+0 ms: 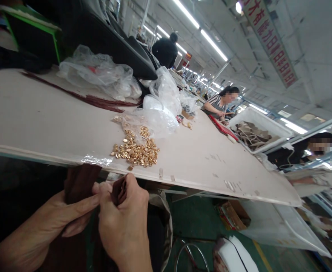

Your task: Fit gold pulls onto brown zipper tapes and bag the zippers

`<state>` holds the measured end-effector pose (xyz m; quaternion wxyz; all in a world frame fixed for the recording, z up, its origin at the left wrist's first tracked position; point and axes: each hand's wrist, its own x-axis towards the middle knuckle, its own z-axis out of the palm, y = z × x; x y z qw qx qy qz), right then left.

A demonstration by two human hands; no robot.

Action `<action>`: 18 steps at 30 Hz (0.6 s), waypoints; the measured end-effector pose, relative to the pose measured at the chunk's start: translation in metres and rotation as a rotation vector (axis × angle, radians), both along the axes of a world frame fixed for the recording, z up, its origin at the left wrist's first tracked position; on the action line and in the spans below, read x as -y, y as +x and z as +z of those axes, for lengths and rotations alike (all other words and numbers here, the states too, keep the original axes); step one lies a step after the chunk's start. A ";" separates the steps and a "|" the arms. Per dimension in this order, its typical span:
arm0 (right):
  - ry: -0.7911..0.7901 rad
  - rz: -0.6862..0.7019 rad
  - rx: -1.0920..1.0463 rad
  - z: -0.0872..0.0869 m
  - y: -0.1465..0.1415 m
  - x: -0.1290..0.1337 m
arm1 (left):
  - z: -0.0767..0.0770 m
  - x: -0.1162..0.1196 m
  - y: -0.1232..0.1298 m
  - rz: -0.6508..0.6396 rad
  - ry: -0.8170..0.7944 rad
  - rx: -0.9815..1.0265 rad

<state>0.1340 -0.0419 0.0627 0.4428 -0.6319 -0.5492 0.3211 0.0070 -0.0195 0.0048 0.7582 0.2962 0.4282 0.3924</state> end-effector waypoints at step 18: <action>0.061 -0.007 -0.269 -0.042 -0.010 0.012 | -0.003 0.006 -0.003 -0.052 0.037 -0.009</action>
